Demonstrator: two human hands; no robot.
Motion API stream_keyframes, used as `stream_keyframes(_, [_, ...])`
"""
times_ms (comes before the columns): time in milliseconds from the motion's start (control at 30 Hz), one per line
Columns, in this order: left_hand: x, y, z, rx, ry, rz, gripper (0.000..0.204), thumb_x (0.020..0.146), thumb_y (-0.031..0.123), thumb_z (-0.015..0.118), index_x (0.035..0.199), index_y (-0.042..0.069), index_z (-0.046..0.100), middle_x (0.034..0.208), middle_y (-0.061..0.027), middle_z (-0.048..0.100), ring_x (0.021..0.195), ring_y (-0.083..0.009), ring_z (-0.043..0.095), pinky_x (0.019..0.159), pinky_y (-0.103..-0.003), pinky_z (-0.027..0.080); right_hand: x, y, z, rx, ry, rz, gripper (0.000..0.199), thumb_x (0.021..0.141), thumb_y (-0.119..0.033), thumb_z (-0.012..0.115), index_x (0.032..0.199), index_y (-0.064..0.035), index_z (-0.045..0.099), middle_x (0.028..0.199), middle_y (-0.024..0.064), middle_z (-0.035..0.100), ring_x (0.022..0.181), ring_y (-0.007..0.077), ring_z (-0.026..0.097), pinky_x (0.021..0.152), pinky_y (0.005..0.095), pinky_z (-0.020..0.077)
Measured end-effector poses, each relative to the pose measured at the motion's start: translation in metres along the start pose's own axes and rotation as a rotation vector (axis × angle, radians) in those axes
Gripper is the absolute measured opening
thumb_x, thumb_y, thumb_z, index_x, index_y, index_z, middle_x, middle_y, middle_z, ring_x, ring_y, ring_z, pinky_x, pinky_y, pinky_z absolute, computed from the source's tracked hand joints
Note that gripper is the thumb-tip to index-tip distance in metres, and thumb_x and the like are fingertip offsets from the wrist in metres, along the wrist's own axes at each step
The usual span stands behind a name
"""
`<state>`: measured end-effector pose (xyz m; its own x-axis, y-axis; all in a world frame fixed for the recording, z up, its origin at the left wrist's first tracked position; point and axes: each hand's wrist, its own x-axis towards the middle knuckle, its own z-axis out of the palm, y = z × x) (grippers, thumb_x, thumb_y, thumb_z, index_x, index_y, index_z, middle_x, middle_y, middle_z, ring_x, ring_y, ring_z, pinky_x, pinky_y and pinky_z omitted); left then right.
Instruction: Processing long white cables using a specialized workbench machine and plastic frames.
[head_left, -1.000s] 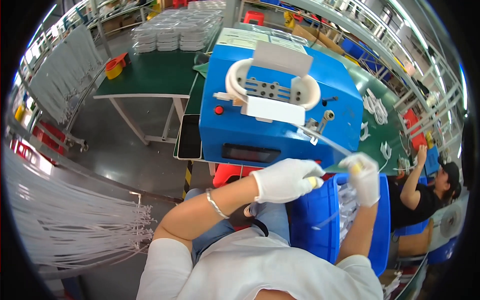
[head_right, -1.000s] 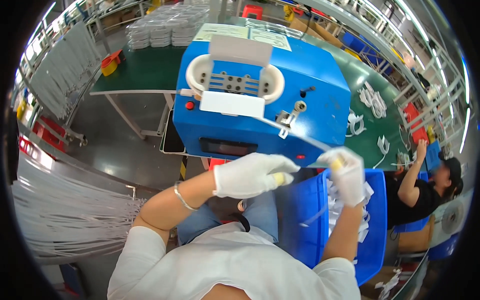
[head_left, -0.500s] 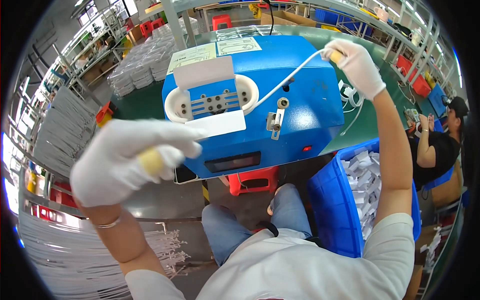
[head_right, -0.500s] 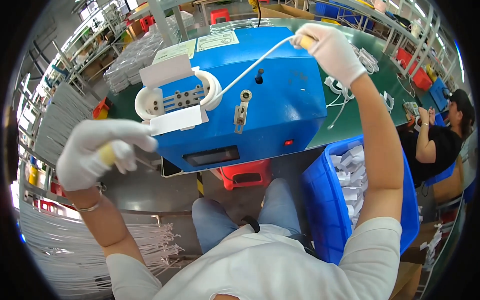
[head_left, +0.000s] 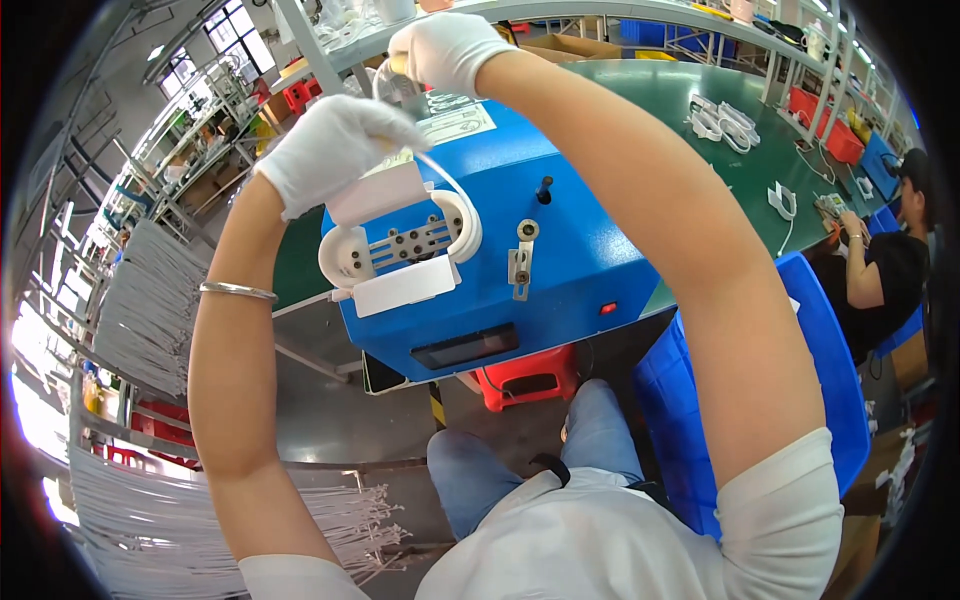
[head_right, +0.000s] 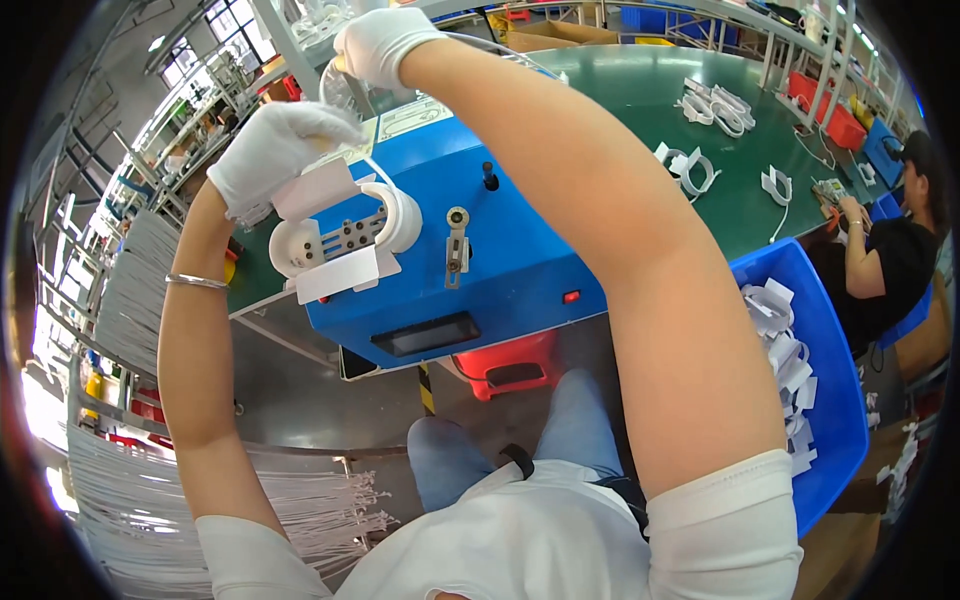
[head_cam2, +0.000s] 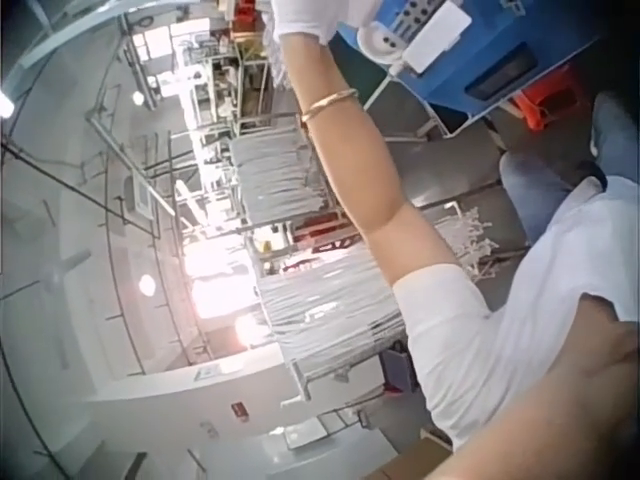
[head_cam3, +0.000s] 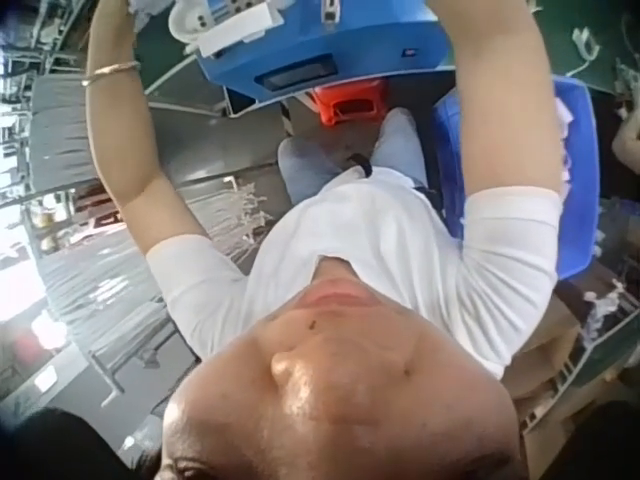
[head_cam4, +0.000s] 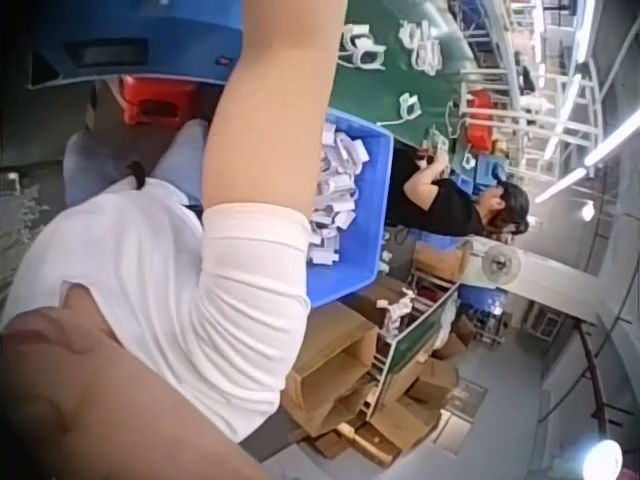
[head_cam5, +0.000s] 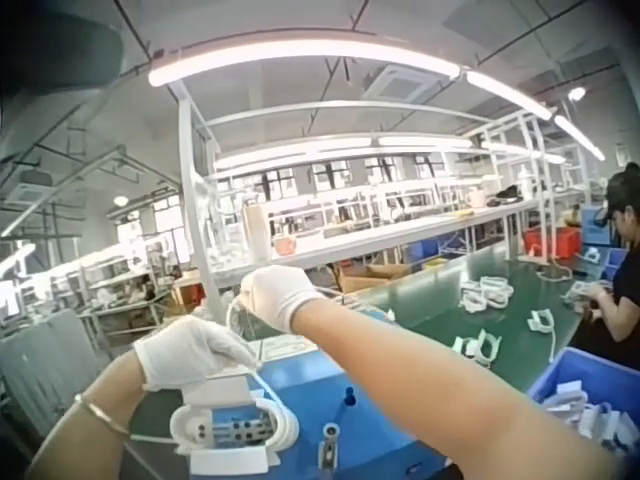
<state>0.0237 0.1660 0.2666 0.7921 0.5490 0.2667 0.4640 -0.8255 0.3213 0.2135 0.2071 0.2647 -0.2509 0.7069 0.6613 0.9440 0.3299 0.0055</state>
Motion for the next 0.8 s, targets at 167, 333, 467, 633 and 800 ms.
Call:
stream_keyframes(167, [-0.073, -0.032, -0.017, 0.038, 0.037, -0.142, 0.019, 0.081, 0.006, 0.065, 0.099, 0.003, 0.070, 0.087, -0.0092, 0.067, 0.077, -0.0140, 0.060, 0.074, -0.027, 0.048, -0.045, -0.008, -0.012, 0.234, 0.349, -0.236, 0.023, 0.091, -0.025, 0.057, 0.101, -0.0069, 0.068, 0.092, 0.0128, 0.067, 0.083, 0.0271, 0.065, 0.074, 0.0341, 0.0516])
stream_keyframes(333, [-0.127, -0.022, -0.006, -0.096, 0.109, -0.231, 0.020, 0.088, 0.004, 0.059, 0.105, -0.001, 0.066, 0.090, -0.0085, 0.066, 0.080, -0.0119, 0.060, 0.076, -0.026, 0.049, -0.126, -0.015, -0.070, 0.360, 0.229, -0.256, 0.017, 0.086, -0.009, 0.063, 0.101, -0.0015, 0.065, 0.096, 0.0127, 0.066, 0.088, 0.0237, 0.064, 0.080, 0.0294, 0.0492])
stream_keyframes(467, [-0.159, -0.018, 0.013, -0.340, 0.166, -0.385, 0.020, 0.092, 0.006, 0.053, 0.109, 0.000, 0.063, 0.090, -0.0065, 0.064, 0.077, -0.0106, 0.057, 0.073, -0.025, 0.049, -0.161, -0.029, -0.081, 0.369, 0.018, -0.218, 0.018, 0.082, -0.003, 0.064, 0.100, -0.0007, 0.065, 0.088, 0.0114, 0.064, 0.081, 0.0223, 0.062, 0.075, 0.0294, 0.0486])
stream_keyframes(633, [-0.168, -0.015, 0.040, -0.529, 0.171, -0.414, 0.019, 0.095, 0.012, 0.048, 0.102, 0.000, 0.061, 0.074, -0.0051, 0.056, 0.066, -0.0108, 0.052, 0.064, -0.025, 0.046, -0.201, -0.044, -0.092, 0.490, -0.201, -0.095, 0.019, 0.076, 0.003, 0.063, 0.094, -0.0008, 0.067, 0.081, 0.0106, 0.063, 0.073, 0.0198, 0.061, 0.068, 0.0279, 0.0486])
stream_keyframes(800, [-0.172, -0.021, 0.049, -0.128, 0.330, -0.315, 0.015, 0.084, 0.002, 0.051, 0.094, 0.000, 0.063, 0.079, -0.0135, 0.065, 0.071, -0.0252, 0.064, 0.067, -0.034, 0.050, -0.219, -0.058, -0.077, 0.437, -0.294, -0.153, 0.012, 0.076, -0.004, 0.068, 0.088, -0.0032, 0.069, 0.080, 0.0108, 0.065, 0.071, 0.0230, 0.064, 0.065, 0.0295, 0.0505])
